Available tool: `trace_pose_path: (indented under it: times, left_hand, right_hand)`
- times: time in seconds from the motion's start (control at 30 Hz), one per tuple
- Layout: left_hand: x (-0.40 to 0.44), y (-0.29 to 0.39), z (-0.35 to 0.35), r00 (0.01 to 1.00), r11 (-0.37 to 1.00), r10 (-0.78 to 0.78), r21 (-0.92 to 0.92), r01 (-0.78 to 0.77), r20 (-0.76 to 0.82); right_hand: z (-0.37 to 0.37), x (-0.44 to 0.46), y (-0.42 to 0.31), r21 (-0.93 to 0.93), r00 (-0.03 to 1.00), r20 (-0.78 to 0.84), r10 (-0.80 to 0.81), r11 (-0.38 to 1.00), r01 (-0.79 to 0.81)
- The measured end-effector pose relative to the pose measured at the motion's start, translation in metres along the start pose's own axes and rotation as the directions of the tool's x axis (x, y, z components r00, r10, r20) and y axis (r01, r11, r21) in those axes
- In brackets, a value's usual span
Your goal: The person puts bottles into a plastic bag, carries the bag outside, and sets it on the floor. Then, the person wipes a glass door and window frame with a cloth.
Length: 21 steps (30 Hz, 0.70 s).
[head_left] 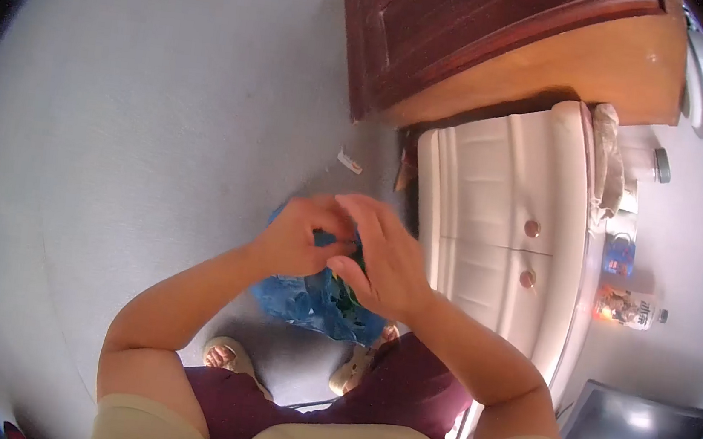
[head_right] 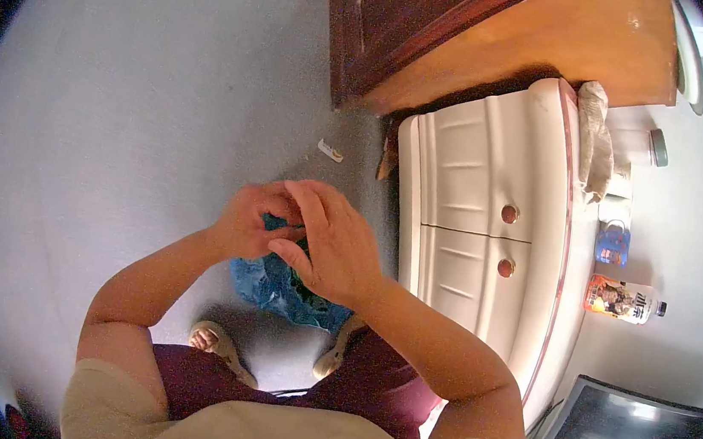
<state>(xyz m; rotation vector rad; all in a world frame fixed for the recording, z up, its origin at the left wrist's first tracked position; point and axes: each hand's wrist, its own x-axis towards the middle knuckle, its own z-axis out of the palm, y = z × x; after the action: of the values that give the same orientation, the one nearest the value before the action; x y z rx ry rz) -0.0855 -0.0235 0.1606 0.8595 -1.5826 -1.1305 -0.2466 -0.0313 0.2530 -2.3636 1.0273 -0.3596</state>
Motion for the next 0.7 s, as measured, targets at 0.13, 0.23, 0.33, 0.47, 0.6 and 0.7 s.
trace_pose_path:
  times: [0.13,0.23,0.33,0.47,0.6,0.7]
  left_hand:
    - [-0.007,0.003,-0.006,0.994,0.997,0.066,-0.043,-0.063,0.085]
    - [-0.011,0.017,-0.017,0.984,0.998,-0.040,0.062,0.030,0.175]
    - [-0.010,0.034,-0.014,0.976,0.964,-0.044,0.265,-0.014,0.214]
    - [-0.013,0.041,-0.008,0.908,0.872,-0.166,0.488,-0.048,0.386]
    - [-0.015,0.044,-0.016,0.879,0.829,-0.308,0.556,0.061,0.364]
    - [-0.021,0.037,-0.013,0.841,0.817,-0.389,0.563,0.125,0.376]
  right_hand:
    - [0.005,-0.013,0.015,0.262,0.994,-0.107,-0.016,0.964,0.044]
    - [-0.013,-0.024,0.024,0.452,0.972,-0.150,0.179,0.887,-0.094]
    - [-0.024,-0.036,0.034,0.305,0.963,-0.143,0.227,0.936,-0.176]
    - [-0.031,-0.034,0.051,0.201,0.958,0.137,0.251,0.940,-0.275]
    - [-0.002,-0.033,0.156,-0.090,0.899,0.409,0.159,0.987,-0.134]
    - [-0.001,-0.044,0.131,0.179,0.772,0.576,0.267,0.881,-0.438]
